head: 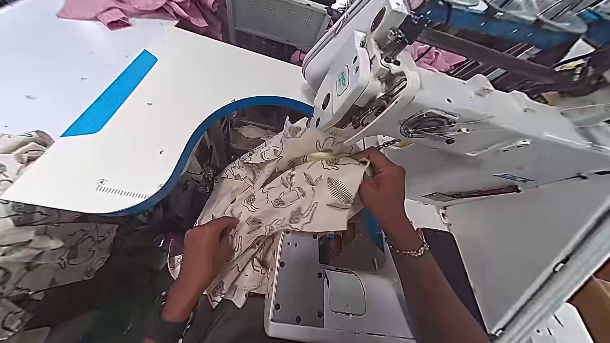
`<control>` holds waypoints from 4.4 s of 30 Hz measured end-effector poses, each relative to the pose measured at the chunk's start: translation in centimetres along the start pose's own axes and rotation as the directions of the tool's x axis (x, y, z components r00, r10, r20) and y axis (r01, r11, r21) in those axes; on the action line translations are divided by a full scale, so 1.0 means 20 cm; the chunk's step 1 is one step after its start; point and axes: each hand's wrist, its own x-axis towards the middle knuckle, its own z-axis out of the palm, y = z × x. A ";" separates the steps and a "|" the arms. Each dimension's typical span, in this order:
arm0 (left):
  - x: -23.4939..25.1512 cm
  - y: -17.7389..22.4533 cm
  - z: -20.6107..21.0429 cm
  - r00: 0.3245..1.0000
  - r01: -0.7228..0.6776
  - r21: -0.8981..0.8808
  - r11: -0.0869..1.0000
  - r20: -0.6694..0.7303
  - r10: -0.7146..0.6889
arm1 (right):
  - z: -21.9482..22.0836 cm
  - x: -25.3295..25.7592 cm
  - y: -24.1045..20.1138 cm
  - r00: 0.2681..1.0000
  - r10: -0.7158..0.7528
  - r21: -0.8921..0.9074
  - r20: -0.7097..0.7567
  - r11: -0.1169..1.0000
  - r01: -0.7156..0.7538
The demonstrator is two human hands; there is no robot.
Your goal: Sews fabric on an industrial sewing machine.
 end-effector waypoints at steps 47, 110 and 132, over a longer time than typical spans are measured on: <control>0.39 0.44 0.34 0.906 -0.417 0.089 0.905 -0.043 0.421 | 0.14 -0.24 0.05 0.979 -0.032 0.307 0.200 0.951 -0.032; 0.15 0.39 0.26 0.906 -0.403 -0.212 0.890 -0.232 0.355 | -0.11 -0.48 -0.73 0.736 0.170 -0.358 0.655 0.928 0.105; -0.07 -0.13 0.11 0.992 0.101 -0.403 0.910 0.104 -0.064 | 0.19 -0.39 -0.02 0.082 0.471 -0.468 0.878 0.882 -0.058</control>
